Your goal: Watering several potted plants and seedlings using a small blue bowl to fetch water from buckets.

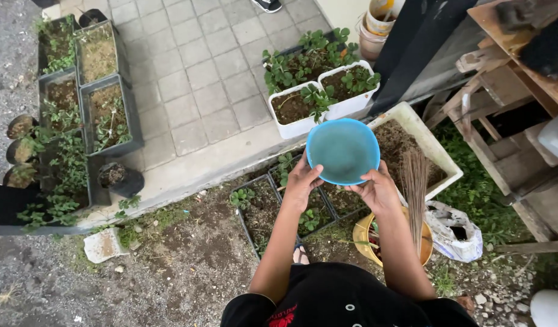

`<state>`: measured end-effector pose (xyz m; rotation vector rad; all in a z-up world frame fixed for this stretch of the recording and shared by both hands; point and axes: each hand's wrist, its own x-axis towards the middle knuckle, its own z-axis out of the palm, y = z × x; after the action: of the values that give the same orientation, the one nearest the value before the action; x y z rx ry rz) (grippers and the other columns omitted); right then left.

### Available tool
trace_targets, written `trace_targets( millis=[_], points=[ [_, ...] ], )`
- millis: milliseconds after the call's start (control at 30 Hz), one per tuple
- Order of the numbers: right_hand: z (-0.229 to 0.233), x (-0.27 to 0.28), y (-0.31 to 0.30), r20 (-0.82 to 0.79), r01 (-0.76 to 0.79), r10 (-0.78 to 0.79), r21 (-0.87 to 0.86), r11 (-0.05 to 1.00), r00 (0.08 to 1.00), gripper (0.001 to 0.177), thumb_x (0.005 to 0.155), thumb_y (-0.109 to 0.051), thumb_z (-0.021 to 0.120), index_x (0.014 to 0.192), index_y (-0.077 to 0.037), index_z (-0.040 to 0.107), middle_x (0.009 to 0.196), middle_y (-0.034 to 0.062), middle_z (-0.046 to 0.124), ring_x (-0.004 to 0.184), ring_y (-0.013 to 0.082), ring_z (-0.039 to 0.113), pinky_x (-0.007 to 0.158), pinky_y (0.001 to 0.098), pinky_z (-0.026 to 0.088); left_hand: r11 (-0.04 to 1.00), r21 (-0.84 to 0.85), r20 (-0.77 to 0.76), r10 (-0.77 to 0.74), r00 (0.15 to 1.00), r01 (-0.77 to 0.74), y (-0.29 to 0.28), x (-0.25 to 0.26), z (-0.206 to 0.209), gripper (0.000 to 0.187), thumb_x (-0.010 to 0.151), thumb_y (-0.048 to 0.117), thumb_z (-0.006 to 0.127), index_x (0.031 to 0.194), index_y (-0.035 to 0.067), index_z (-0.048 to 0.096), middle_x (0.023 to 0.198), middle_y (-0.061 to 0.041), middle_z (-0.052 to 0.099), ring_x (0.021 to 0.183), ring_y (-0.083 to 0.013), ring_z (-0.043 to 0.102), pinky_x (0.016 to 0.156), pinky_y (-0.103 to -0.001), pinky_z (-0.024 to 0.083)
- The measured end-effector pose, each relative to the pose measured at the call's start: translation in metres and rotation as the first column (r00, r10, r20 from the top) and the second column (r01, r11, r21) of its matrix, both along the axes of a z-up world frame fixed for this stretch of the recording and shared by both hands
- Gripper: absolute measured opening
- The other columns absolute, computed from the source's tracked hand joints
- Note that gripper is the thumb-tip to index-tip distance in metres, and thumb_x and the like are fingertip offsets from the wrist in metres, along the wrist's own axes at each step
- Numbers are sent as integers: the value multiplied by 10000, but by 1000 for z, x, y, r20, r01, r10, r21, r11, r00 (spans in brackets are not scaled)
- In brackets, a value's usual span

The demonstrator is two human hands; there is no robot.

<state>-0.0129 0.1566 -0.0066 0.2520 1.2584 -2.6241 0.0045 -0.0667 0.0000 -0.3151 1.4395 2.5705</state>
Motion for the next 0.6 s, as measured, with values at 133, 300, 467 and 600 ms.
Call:
trace_targets(
  millis=[133, 300, 467, 600],
  points=[
    [9, 0, -19, -12, 4, -4, -6, 1000, 1000, 641, 785, 46, 555, 1389, -67, 374, 1041, 230, 688, 682, 367, 735, 587, 382, 670, 999, 35, 18, 22, 1000, -23, -12, -2, -7, 930, 787, 355, 837, 1604, 250, 406, 1329, 28, 661, 1158, -148, 611, 903, -359, 492],
    [5, 5, -31, -96, -9, 6, -38, 999, 995, 613, 843, 50, 597, 1408, -14, 366, 994, 218, 637, 678, 307, 699, 649, 460, 703, 999, 38, 52, 10, 999, -12, -23, 1, 1, 967, 752, 353, 859, 1601, 229, 413, 1295, -5, 698, 1136, -189, 640, 905, -359, 530],
    [28, 5, -49, -45, -12, 9, -64, 998, 999, 617, 820, 55, 587, 1384, -69, 368, 1043, 194, 678, 678, 288, 718, 621, 446, 674, 989, 141, -23, 39, 999, -35, -33, -8, -25, 996, 804, 330, 849, 1643, 146, 347, 1318, -67, 655, 1100, -205, 624, 884, -337, 526],
    [5, -3, -37, 41, 9, -6, -59, 998, 999, 614, 818, 54, 560, 1392, -48, 367, 1015, 213, 682, 667, 313, 735, 625, 434, 678, 973, 229, -70, 21, 997, -4, -29, -12, -8, 957, 828, 285, 827, 1619, 105, 319, 1336, -64, 625, 1144, -207, 640, 936, -370, 556]
  ],
)
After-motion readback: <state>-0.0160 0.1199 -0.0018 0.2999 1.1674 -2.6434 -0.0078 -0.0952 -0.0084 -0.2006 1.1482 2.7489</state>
